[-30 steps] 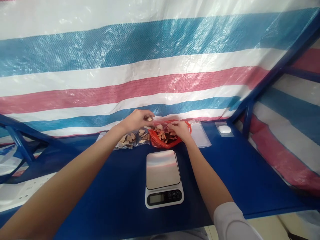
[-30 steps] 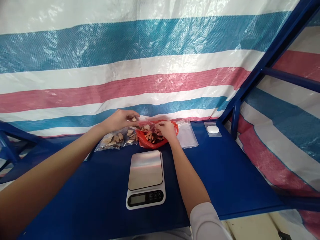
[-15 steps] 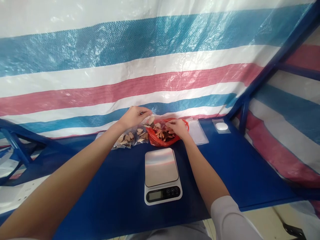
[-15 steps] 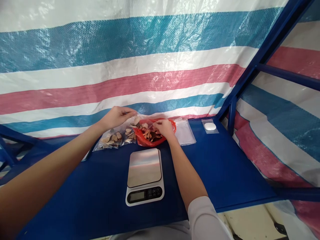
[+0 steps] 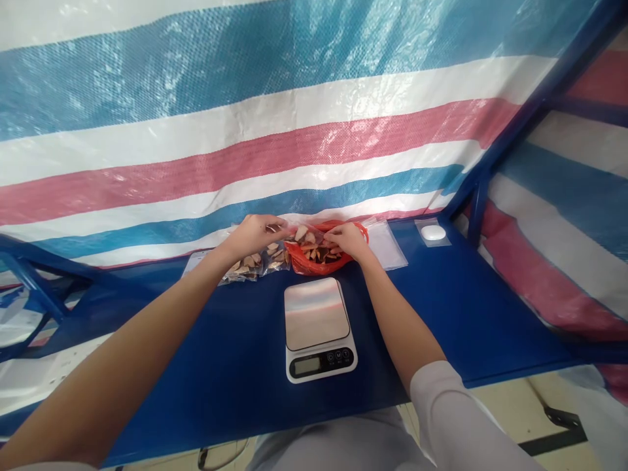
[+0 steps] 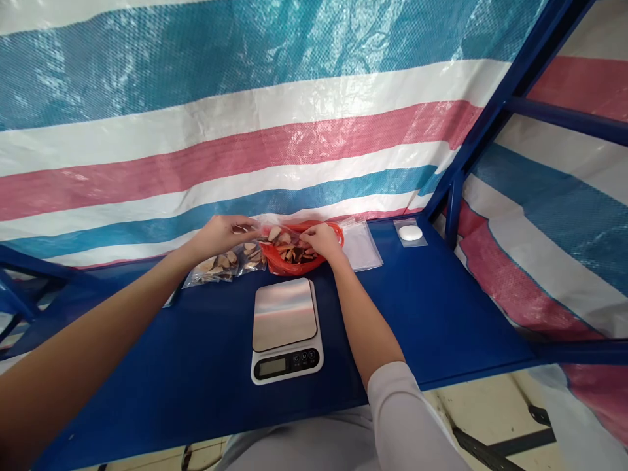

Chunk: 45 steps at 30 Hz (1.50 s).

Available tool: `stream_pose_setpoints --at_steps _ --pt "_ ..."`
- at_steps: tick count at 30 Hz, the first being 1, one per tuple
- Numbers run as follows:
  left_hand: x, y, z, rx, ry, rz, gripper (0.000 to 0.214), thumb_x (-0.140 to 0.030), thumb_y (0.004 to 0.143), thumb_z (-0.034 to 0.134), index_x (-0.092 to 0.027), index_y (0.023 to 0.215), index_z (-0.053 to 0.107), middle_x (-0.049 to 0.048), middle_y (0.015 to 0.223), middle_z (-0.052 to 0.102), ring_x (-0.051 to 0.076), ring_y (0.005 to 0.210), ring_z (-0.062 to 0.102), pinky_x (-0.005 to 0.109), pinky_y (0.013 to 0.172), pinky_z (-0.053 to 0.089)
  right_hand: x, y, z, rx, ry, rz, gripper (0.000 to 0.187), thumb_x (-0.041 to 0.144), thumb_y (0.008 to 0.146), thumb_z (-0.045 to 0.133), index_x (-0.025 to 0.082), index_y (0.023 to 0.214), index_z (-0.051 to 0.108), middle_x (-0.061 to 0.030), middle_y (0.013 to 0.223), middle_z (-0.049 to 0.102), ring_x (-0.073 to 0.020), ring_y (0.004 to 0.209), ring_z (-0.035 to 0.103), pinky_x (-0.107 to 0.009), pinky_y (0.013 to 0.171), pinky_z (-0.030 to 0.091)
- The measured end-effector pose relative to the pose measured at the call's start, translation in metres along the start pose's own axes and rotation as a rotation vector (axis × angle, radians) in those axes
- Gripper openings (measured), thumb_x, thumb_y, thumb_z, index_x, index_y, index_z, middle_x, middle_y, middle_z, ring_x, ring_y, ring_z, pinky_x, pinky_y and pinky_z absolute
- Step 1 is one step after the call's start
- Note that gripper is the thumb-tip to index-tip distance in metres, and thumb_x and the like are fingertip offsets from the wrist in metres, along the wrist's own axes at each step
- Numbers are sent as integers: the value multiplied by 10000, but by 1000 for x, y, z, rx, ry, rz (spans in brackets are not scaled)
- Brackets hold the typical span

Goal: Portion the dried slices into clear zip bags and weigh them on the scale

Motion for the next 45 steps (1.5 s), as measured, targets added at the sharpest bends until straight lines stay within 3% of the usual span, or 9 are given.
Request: stream_pose_setpoints --at_steps 7,13,19,25,35,42,45 --pt "-2 4 0 -65 76 9 399 -511 861 557 -200 885 806 66 838 790 215 717 668 299 691 479 -3 2 -4 62 16 -22 167 191 831 688 183 666 712 -41 723 763 -192 695 733 -256 573 609" --pt "-16 7 -2 -112 65 30 311 -426 867 567 -218 904 795 55 906 797 224 797 688 311 801 497 -2 1 -5 59 62 26 179 262 892 654 190 744 725 -45 783 790 -205 766 762 -267 632 622" --pt "-19 5 0 -187 -3 56 302 -409 875 573 -190 902 779 70 954 795 221 849 695 320 867 507 1 -3 -5 66 122 67 137 239 894 653 169 817 742 -57 811 795 -192 807 773 -216 615 610" --pt "-18 -1 7 -266 -90 33 321 -432 878 577 -170 899 762 70 941 788 212 852 684 307 841 515 0 -4 -1 74 172 69 79 227 826 714 175 788 760 -55 812 796 -207 795 770 -268 662 637" --pt "-24 11 2 -235 -74 81 317 -418 912 543 -183 905 757 71 959 789 222 868 700 318 825 520 -4 0 0 23 126 -12 125 289 809 721 193 845 793 -14 749 768 -165 720 733 -260 675 634" --pt "-22 15 9 -164 -62 122 332 -426 918 544 -194 970 775 76 1000 794 226 888 717 319 859 536 0 1 -4 17 -80 -50 105 263 782 739 217 698 781 3 632 731 -142 539 663 -241 569 599" --pt "-19 11 11 -151 -43 120 341 -441 913 553 -191 973 777 83 1007 794 232 897 721 316 867 537 -2 2 -4 11 -88 -51 114 233 772 731 200 668 765 -9 652 743 -149 558 684 -240 575 603"
Point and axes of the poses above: each hand's wrist, its own y-axis towards the middle knuckle, its own z-axis out of the palm, x = y × z, the point moved 2 cm from there along y, towards the middle knuckle
